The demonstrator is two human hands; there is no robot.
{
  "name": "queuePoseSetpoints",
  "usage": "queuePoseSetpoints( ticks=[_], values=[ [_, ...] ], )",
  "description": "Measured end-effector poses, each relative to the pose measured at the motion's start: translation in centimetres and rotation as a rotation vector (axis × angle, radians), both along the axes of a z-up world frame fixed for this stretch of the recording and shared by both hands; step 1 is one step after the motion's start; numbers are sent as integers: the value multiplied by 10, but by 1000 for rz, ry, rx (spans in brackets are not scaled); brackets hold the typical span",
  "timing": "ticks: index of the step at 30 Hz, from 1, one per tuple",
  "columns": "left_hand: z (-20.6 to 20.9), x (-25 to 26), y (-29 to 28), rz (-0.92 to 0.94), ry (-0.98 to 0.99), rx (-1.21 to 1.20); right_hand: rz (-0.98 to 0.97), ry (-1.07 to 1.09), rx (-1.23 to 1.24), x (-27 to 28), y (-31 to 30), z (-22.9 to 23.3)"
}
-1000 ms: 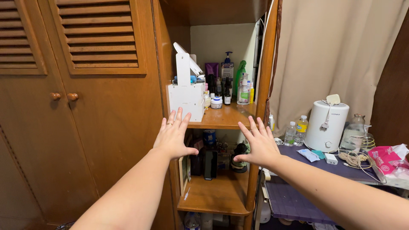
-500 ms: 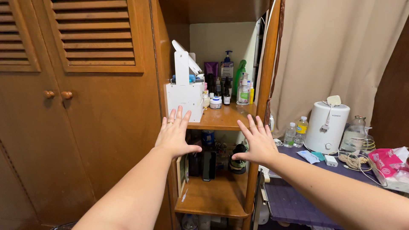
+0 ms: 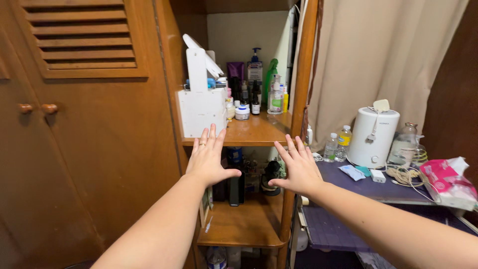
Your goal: The person organizes a cluttered corner by coiling a charger cable and placing it on a shelf, then moving small packets, a hair tie, and a spray bottle onto a nearby table. They also reposition water bottles and a power strip, and place a thermometer on the top shelf.
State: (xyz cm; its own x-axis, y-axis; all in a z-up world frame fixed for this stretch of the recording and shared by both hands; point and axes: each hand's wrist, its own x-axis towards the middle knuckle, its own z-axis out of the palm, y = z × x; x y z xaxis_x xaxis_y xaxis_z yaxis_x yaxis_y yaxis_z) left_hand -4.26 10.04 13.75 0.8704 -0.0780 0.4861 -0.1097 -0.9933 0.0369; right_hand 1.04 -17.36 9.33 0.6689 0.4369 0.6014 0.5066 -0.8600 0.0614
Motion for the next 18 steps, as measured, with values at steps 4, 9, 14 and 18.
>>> queuePoseSetpoints(
  ticks=[4, 9, 14, 18],
  values=[
    [-16, 12, -35, -72, -14, -14, 30, -30, 6, 2, -32, -20],
    [-37, 28, -96, -150, -11, -61, -73, 22, -24, 18, -90, -35],
    [-44, 49, -156, -196, 5, -79, -136, 66, -73, 39, -154, -44],
    [-57, 67, -203, -275, -8, -82, -234, 133, -85, 54, -194, -57]
  ],
)
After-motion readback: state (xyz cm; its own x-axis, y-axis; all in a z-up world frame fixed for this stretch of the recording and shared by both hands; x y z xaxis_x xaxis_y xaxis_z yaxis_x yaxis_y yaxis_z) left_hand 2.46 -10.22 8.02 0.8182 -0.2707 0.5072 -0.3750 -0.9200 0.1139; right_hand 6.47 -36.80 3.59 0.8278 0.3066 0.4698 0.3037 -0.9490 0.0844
